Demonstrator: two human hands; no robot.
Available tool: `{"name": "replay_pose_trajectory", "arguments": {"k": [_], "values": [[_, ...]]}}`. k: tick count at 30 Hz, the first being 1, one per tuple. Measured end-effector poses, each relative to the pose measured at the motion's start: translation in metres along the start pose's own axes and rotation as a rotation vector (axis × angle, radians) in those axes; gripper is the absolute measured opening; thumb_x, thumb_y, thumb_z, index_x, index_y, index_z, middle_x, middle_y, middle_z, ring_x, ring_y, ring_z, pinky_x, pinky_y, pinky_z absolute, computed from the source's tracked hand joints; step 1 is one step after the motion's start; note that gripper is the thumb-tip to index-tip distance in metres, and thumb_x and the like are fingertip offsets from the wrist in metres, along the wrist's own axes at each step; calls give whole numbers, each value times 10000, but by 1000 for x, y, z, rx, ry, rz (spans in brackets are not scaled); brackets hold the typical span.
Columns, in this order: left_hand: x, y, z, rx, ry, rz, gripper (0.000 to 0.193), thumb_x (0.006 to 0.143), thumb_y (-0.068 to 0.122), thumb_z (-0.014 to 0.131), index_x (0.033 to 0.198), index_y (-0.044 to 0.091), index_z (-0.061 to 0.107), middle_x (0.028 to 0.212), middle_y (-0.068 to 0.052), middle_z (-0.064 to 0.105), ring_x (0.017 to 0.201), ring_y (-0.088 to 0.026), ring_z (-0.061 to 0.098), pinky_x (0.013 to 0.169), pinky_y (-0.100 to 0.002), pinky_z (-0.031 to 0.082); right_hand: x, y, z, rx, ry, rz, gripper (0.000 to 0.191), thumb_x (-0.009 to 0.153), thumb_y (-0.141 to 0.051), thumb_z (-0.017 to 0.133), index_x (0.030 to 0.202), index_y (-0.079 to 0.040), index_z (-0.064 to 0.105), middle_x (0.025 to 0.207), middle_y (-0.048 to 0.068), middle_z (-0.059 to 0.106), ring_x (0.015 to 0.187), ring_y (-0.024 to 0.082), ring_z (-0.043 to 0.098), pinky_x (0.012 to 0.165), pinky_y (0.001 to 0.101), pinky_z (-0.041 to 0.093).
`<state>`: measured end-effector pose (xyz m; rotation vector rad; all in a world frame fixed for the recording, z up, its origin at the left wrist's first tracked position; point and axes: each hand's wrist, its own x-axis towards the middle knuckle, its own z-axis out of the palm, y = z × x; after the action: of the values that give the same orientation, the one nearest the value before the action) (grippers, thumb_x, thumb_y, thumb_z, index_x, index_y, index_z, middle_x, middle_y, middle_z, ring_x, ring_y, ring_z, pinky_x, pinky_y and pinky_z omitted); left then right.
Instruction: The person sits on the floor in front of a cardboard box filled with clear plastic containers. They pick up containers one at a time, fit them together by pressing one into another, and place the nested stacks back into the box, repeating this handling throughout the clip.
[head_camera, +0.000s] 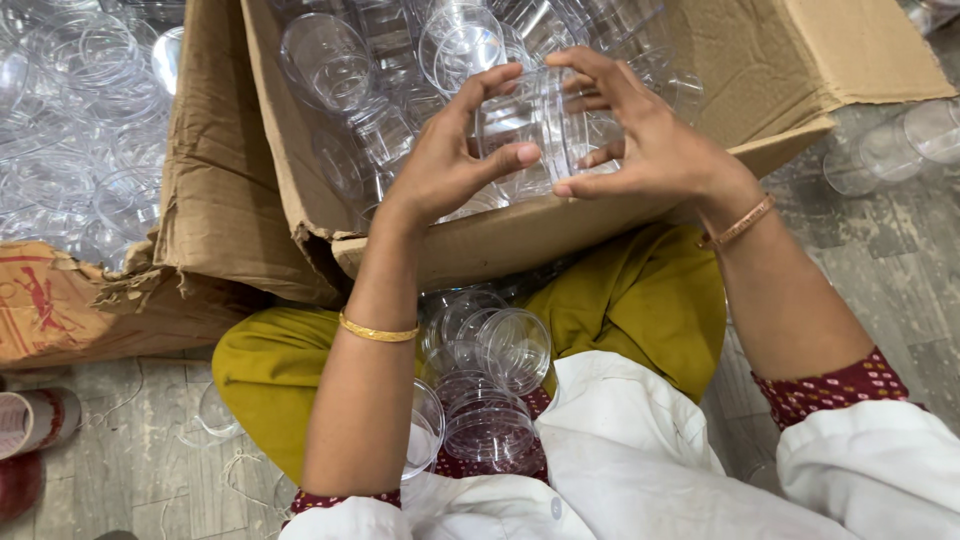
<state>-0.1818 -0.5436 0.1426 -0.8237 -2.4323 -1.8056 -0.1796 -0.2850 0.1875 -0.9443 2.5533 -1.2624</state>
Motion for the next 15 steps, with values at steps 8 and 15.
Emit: {"name": "replay_pose_trajectory", "arguments": {"k": [8,15], "values": [[-1,5,-1,-109,0,-77,929,820,617,758,1524,99,445,1498,-179,486,1417,-340,522,966,-459,582,0,-4,-2,1,-37,-93,1072,713,-291,917,1593,-247,306,1582,119,345,1387,315,515,925,418,619],[5,-1,-7,-199,-32,-159,849,840,627,701,1453,80,485,1428,-181,562,1338,-321,581,855,-440,637,4,-2,2,16,-54,-59,1056,712,-266,912,1581,-256,312,1574,99,328,1392,308,499,908,412,619]]}}
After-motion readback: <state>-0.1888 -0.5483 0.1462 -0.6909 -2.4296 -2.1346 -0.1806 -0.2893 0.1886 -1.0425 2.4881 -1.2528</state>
